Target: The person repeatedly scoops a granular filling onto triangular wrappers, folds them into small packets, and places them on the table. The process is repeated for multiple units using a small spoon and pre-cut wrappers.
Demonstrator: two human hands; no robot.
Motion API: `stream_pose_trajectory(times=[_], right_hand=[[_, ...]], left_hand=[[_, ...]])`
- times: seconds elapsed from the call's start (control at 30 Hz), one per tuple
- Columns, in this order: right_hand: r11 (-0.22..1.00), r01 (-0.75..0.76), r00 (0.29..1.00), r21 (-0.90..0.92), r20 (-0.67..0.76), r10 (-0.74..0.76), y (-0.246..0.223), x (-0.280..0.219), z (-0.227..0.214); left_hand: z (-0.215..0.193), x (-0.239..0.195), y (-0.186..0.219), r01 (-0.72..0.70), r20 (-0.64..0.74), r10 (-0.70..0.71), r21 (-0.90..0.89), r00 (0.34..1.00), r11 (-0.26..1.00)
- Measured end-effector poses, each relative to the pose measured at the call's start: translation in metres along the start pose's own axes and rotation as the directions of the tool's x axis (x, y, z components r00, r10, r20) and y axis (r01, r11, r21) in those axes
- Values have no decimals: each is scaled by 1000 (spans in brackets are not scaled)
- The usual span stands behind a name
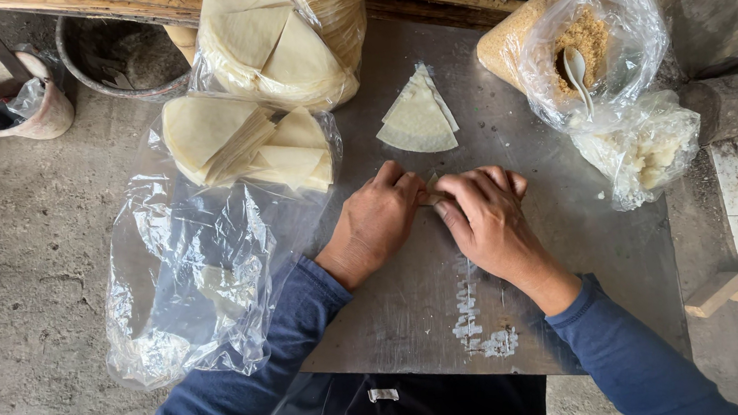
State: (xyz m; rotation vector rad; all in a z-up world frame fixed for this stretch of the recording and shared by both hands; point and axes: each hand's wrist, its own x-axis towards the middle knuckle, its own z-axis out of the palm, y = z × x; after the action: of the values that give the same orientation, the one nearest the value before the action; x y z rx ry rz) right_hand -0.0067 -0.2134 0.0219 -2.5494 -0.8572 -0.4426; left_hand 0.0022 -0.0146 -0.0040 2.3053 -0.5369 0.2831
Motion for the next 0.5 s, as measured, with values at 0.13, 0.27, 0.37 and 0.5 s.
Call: stream_pose_trajectory(times=[0.13, 0.27, 0.37, 0.5], right_hand=[[997, 7, 1000, -82, 9, -6, -3, 1, 0], [993, -16, 1000, -115, -9, 15, 1, 1, 5], [995, -7, 1000, -99, -20, 5, 4, 0, 5], [1000, -9, 1000, -7, -4, 9, 6, 2, 3]], left_hand=[[0, 0, 3, 13, -60, -12, 20, 998, 1000], [-4, 1, 3, -46, -57, 46, -7, 997, 999], [-5, 1, 1, -84, -46, 84, 11, 995, 996], [-1, 1, 1, -46, -10, 47, 64, 999, 997]])
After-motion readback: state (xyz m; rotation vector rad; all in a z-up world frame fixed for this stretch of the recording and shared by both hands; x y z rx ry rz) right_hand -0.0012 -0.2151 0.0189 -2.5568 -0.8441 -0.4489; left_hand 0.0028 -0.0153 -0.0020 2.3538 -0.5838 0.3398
